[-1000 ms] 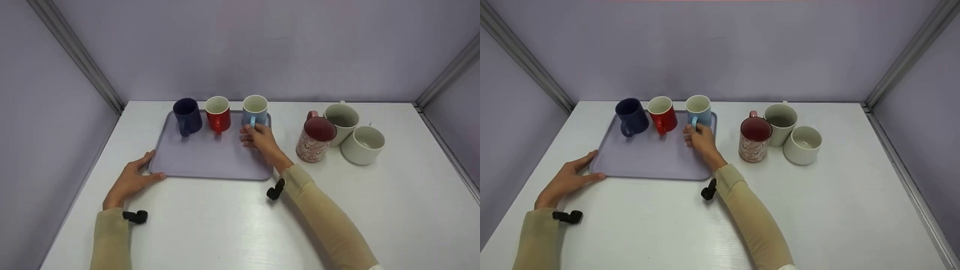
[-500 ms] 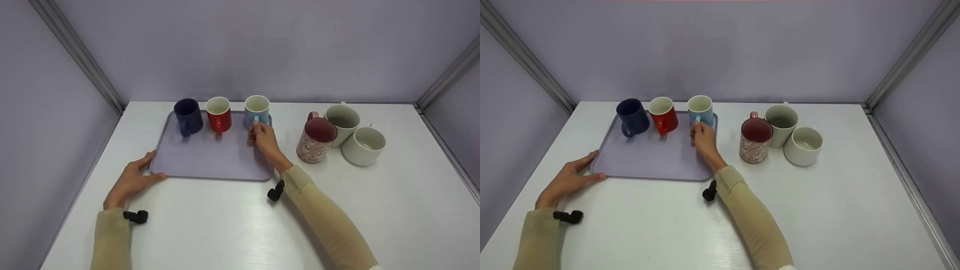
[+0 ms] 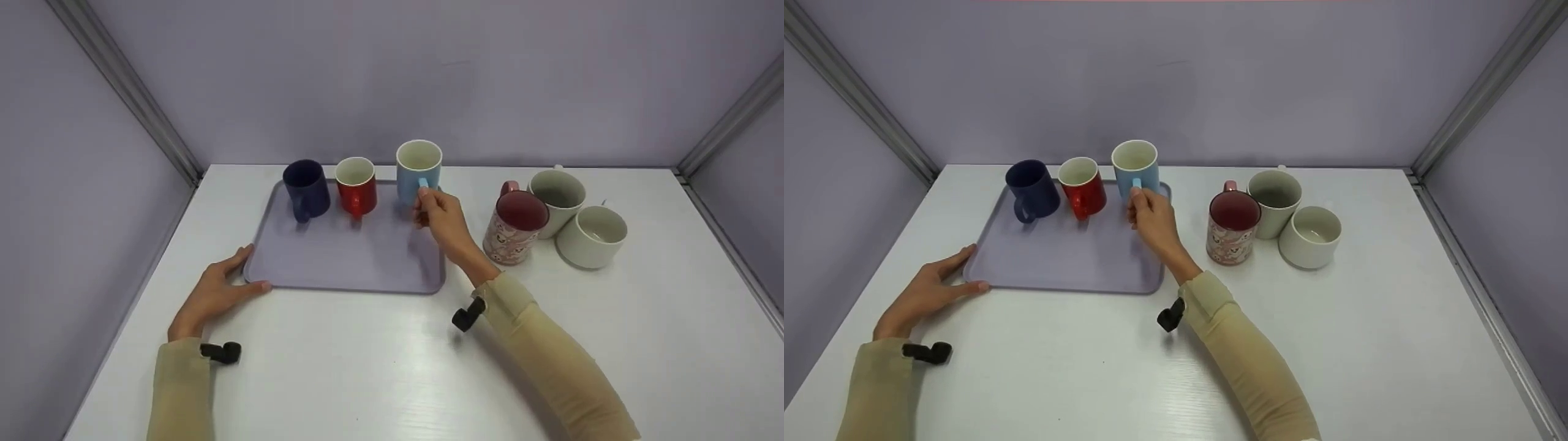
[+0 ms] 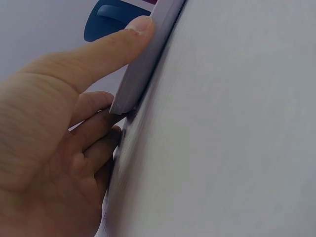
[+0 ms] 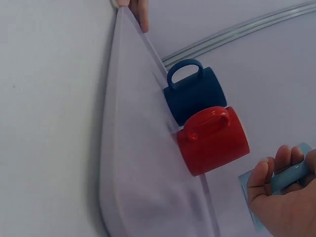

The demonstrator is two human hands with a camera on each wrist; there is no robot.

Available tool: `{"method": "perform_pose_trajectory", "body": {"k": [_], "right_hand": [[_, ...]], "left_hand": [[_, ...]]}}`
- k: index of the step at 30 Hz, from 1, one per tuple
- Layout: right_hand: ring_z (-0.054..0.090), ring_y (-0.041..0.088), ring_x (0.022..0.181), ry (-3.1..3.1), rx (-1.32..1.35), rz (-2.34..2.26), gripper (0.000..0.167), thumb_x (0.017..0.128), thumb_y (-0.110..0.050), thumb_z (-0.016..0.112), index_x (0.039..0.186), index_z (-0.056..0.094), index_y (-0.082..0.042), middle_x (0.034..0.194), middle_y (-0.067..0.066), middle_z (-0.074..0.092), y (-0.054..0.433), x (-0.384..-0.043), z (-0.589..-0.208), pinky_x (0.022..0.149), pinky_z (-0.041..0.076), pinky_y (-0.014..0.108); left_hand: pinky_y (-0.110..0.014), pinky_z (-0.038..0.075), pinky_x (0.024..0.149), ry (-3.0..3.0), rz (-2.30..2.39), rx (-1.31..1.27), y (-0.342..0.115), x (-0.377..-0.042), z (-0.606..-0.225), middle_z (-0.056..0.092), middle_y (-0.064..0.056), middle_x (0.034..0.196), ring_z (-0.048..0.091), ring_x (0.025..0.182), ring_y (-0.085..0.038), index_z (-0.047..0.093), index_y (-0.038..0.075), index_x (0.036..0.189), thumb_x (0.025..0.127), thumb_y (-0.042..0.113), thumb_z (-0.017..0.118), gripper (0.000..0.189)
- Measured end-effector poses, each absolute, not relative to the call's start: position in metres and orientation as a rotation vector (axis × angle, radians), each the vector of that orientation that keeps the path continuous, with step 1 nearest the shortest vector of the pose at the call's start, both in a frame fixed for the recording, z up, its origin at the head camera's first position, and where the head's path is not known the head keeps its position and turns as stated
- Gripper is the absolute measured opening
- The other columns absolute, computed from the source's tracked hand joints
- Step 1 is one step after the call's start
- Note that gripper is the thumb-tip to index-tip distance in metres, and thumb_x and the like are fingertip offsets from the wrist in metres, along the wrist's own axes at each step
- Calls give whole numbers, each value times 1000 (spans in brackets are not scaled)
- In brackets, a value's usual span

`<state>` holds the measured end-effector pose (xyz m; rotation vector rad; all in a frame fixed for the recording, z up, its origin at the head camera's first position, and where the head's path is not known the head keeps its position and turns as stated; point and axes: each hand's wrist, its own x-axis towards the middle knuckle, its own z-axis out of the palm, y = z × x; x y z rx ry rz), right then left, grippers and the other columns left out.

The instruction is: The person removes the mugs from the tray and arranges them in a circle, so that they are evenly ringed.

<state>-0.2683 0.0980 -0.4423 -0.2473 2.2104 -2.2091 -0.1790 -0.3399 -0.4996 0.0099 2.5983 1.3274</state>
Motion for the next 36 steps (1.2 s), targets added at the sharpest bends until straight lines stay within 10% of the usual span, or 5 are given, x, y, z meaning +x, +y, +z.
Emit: {"method": "perform_pose_trajectory", "body": {"k": [19,36], "right_hand": [[53,18,73,2118,-461,-2255,35,115,-14,43,86,59,-1,79,7,54,190,-194,-351,63,49,25],[57,19,74,1956,-675,-2345,38,115,-9,38,83,59,-2,80,4,57,294,-153,-342,65,52,29]], "left_hand": [[-63,8,134,2589,1316,-21,-344,-182,-501,10,-13,179,2,166,-40,24,21,171,87,53,87,110],[-63,7,134,2590,1327,-23,-343,-180,-499,11,-13,179,1,167,-39,24,20,171,89,52,86,109]]}}
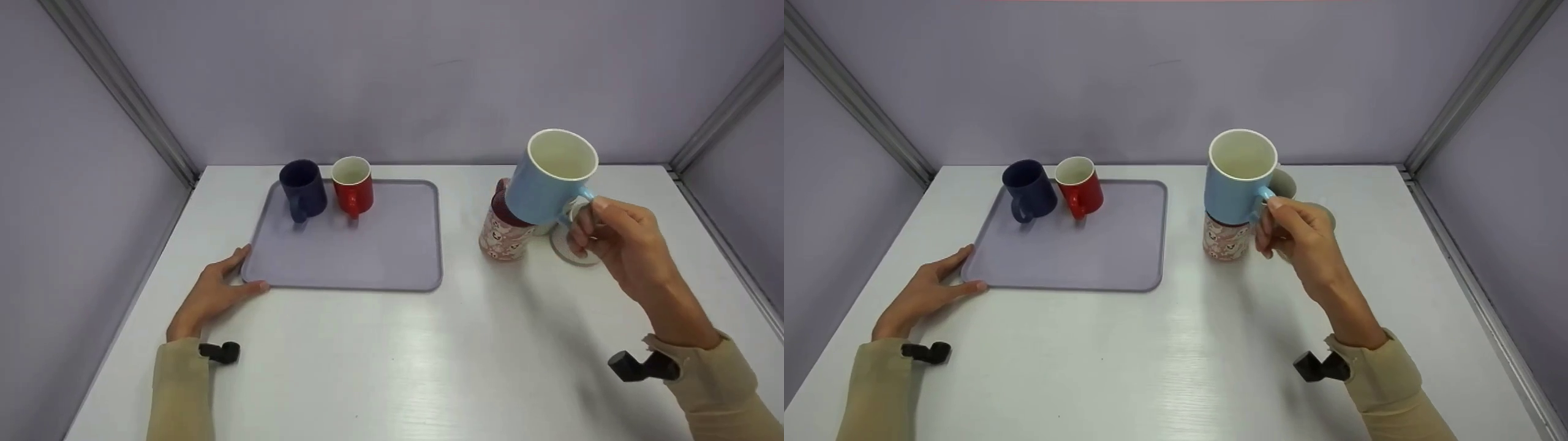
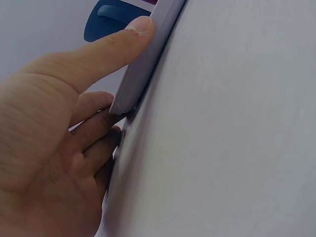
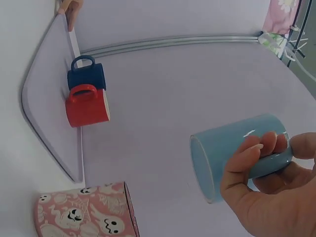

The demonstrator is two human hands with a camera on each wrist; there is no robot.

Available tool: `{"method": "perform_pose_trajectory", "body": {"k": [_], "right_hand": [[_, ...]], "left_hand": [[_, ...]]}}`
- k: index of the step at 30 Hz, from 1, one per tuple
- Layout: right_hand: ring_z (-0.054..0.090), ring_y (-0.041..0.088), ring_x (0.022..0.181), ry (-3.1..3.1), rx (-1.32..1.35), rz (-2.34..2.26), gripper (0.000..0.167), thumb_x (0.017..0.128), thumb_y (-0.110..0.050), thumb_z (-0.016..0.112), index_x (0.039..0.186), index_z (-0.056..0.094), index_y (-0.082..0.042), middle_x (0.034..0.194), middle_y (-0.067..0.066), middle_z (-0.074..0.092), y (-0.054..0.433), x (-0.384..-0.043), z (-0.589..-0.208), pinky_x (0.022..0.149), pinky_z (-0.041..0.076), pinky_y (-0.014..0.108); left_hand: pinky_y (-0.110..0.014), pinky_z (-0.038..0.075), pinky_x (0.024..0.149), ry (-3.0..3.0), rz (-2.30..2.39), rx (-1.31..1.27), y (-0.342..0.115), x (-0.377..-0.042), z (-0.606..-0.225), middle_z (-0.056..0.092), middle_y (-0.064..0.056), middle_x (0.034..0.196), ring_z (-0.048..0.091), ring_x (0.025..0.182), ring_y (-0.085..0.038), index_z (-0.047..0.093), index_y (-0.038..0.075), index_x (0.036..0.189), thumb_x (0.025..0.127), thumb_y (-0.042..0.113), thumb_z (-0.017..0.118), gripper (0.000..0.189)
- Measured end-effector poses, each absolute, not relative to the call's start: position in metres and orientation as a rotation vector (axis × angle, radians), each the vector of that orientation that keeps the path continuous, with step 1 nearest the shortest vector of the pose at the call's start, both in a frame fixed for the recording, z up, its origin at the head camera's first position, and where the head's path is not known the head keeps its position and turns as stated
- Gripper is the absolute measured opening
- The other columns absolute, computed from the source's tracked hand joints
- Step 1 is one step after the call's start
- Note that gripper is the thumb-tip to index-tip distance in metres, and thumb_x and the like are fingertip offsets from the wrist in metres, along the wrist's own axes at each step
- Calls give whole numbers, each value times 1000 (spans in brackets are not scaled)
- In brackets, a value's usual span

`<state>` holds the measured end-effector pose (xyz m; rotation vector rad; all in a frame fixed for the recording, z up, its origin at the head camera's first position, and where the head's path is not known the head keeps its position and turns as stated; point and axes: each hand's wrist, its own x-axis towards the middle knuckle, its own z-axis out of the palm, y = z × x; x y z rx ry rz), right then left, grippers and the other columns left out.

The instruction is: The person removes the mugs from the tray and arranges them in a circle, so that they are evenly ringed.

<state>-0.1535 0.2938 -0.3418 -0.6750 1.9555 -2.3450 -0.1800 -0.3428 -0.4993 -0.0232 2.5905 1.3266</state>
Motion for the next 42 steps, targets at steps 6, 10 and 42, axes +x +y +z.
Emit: {"method": "perform_pose_trajectory", "body": {"k": [6,10,42], "right_hand": [[53,21,70,1931,-700,-2387,44,118,-10,31,83,54,3,78,9,50,328,-150,-351,58,39,37],[47,22,64,2066,-552,-2405,47,118,-13,37,75,47,6,73,11,40,343,-147,-359,54,37,38],[69,21,72,2114,-360,-1946,47,115,-1,31,74,52,9,73,12,55,425,-138,-459,66,60,33]], "left_hand": [[-63,7,134,2584,1332,-26,-342,-180,-499,10,-12,179,0,167,-39,24,20,171,88,53,86,109],[-63,7,134,2593,1323,-27,-343,-181,-500,11,-12,179,1,167,-39,24,21,171,88,54,86,109],[-59,6,135,2577,1372,-57,-344,-180,-503,12,-12,179,2,167,-36,26,20,170,87,52,88,109]]}}
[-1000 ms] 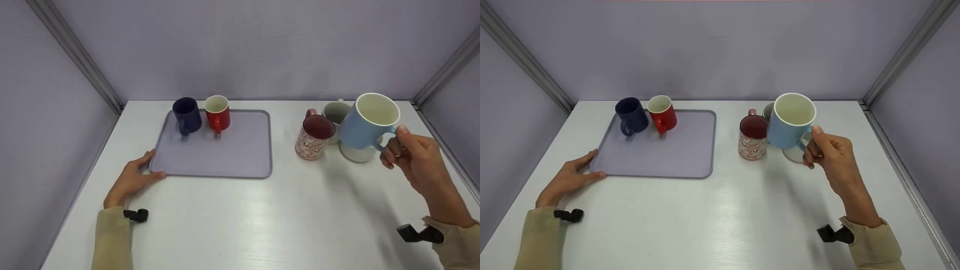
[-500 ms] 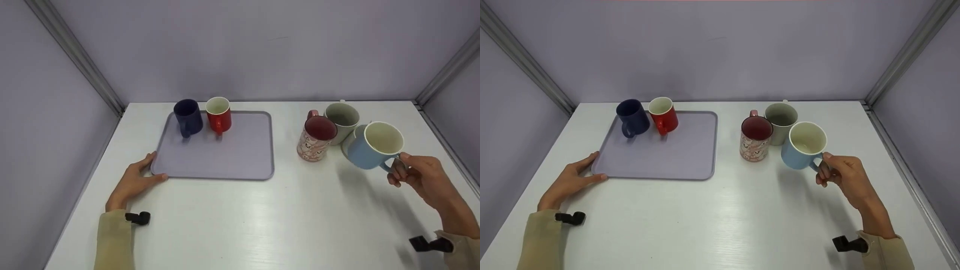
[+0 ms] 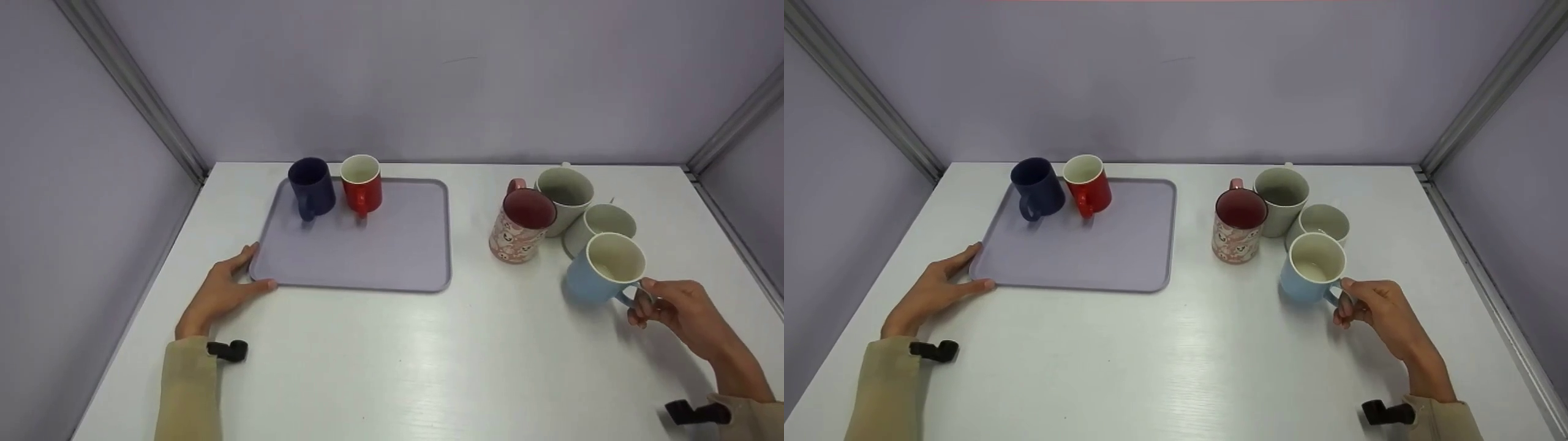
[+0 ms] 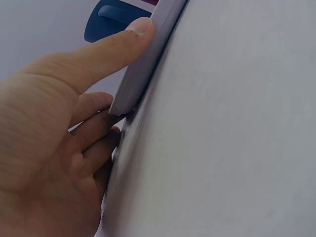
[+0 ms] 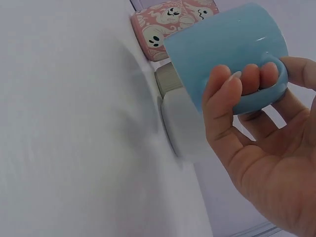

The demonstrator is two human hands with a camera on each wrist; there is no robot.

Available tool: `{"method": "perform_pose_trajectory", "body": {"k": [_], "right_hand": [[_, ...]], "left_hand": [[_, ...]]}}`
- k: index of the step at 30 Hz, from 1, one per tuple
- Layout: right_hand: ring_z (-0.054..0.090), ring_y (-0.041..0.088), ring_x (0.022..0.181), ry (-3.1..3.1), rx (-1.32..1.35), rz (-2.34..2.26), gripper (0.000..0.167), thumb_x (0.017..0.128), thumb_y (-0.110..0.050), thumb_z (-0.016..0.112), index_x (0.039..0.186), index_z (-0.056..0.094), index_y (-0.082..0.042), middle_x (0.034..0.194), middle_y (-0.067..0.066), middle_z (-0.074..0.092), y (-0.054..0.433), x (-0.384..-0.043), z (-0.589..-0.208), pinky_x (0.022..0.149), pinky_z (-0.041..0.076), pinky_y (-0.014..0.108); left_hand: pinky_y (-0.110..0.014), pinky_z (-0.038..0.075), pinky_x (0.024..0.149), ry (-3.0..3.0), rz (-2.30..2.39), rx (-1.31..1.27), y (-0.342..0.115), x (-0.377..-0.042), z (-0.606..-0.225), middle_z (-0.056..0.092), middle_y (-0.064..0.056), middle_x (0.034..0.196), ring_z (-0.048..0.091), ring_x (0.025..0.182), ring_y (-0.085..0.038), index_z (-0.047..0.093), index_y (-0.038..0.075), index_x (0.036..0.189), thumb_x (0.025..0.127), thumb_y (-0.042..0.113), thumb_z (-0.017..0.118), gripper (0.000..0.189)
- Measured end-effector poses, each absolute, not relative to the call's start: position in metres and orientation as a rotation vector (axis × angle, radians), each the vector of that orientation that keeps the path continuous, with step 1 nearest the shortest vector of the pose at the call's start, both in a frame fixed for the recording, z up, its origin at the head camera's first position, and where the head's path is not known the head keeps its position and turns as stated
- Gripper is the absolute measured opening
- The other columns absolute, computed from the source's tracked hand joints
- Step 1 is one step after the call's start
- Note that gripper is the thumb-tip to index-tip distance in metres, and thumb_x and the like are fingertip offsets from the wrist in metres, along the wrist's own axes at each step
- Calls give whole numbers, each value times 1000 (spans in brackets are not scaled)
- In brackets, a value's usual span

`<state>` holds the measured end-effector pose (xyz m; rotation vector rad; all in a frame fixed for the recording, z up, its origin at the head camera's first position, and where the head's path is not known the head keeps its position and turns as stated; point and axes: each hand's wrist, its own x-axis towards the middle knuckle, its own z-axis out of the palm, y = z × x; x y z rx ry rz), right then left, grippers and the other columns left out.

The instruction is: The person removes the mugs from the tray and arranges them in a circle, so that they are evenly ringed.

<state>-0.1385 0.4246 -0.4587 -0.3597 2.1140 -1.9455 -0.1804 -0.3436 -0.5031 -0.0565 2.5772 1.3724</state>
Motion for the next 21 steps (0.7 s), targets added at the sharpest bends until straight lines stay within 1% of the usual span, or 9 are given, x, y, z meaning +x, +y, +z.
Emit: {"method": "perform_pose_trajectory", "body": {"k": [5,8,13,17,21], "right_hand": [[72,20,73,2116,-325,-1896,49,116,-4,33,75,55,9,74,7,62,426,-140,-464,69,63,32],[72,18,74,2100,-298,-1903,49,116,-5,34,75,57,7,74,4,63,427,-141,-468,71,64,32],[72,17,76,2018,-287,-1941,51,117,-5,32,76,60,4,76,2,65,431,-142,-472,75,65,32],[73,16,78,1995,-287,-1944,52,117,-7,31,77,62,2,78,4,65,435,-142,-474,78,66,32],[73,16,79,1989,-291,-1936,52,118,-8,30,77,60,4,79,3,67,438,-142,-474,78,65,32]], "left_hand": [[-59,5,135,2580,1372,-49,-344,-180,-505,12,-14,179,2,167,-37,27,18,170,87,51,88,109],[-60,6,135,2584,1360,-44,-345,-179,-505,11,-14,179,2,167,-37,26,18,170,88,51,87,108],[-60,6,135,2585,1360,-41,-346,-179,-503,11,-14,178,3,167,-37,26,17,171,88,50,88,109],[-60,7,135,2579,1359,-53,-345,-179,-502,11,-12,179,3,167,-36,25,20,171,87,52,87,109],[-61,7,135,2577,1355,-59,-343,-180,-501,11,-10,179,3,167,-36,25,22,171,86,54,87,109]]}}
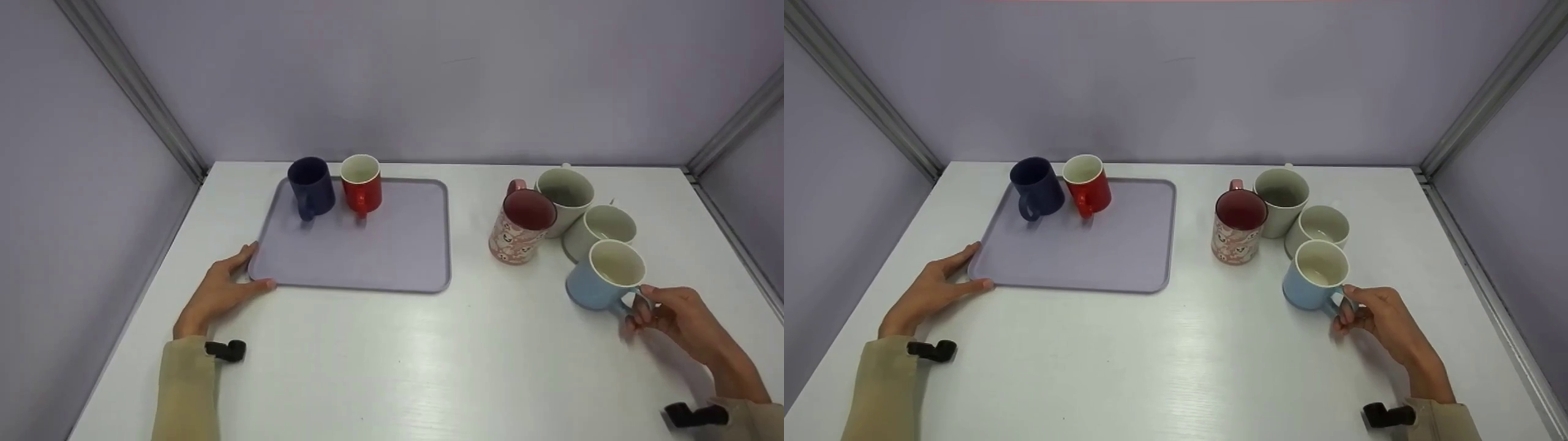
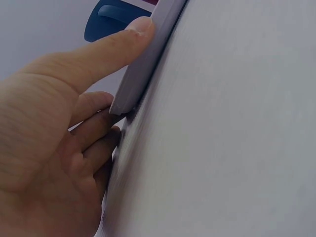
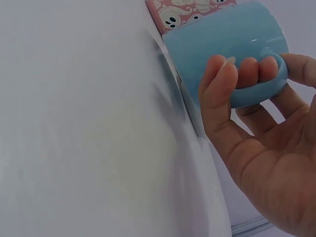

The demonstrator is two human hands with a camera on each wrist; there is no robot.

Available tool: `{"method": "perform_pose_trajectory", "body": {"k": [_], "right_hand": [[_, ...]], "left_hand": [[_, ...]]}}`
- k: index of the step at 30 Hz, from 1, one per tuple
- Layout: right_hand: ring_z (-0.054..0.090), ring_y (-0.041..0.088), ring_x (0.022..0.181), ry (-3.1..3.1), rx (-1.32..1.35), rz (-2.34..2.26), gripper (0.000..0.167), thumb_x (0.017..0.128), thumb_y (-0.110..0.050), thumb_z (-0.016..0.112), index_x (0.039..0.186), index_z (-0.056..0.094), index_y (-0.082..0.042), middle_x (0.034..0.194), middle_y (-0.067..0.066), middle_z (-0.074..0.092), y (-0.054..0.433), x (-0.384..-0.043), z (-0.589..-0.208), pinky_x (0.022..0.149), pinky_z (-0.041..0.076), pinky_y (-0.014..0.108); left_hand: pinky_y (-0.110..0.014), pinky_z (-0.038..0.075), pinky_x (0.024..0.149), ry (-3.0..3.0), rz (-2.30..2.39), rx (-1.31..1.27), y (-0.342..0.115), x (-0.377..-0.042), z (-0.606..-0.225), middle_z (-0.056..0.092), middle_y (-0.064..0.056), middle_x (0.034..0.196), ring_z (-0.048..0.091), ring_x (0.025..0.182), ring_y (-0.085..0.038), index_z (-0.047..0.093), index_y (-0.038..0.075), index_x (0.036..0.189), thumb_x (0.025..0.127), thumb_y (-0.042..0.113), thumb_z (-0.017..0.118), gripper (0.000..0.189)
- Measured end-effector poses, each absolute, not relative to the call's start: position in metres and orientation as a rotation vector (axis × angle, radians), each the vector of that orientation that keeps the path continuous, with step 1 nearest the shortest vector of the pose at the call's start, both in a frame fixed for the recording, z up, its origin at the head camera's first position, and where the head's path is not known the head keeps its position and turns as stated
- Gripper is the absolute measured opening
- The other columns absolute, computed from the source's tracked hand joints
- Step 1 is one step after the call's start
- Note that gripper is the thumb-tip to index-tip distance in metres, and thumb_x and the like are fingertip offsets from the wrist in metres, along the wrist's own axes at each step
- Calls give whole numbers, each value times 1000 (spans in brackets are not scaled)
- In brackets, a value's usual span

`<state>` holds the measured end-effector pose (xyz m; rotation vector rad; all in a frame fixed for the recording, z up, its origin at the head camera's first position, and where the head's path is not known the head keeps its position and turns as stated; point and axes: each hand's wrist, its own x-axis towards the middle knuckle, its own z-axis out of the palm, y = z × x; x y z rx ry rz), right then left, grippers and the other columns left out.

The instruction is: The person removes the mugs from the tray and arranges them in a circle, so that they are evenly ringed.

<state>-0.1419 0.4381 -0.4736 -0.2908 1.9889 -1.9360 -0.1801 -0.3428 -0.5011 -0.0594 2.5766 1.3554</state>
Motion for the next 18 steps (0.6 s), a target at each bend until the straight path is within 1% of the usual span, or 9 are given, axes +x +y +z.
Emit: {"method": "perform_pose_trajectory", "body": {"k": [3,9,15,18], "right_hand": [[74,17,79,1978,-307,-1923,51,118,-9,29,79,59,4,81,1,68,440,-142,-474,76,65,31],[74,17,79,1979,-326,-1904,52,119,-10,28,81,61,2,83,1,67,442,-143,-477,73,64,30],[75,17,78,1986,-320,-1905,52,118,-10,28,81,63,0,82,1,67,441,-143,-480,72,64,29],[76,18,78,1964,-338,-1919,51,118,-8,28,82,62,1,83,1,68,440,-144,-481,71,64,29]], "left_hand": [[-61,7,135,2577,1356,-55,-342,-181,-502,11,-10,179,3,167,-36,25,22,171,86,53,88,110],[-61,8,135,2580,1350,-50,-343,-182,-504,10,-11,179,3,167,-38,25,21,171,86,54,88,110],[-61,8,135,2570,1355,-53,-343,-182,-504,10,-11,179,2,167,-37,25,22,171,86,52,88,109],[-60,7,135,2572,1359,-53,-344,-182,-504,11,-10,179,2,167,-37,25,23,171,87,50,88,107]]}}
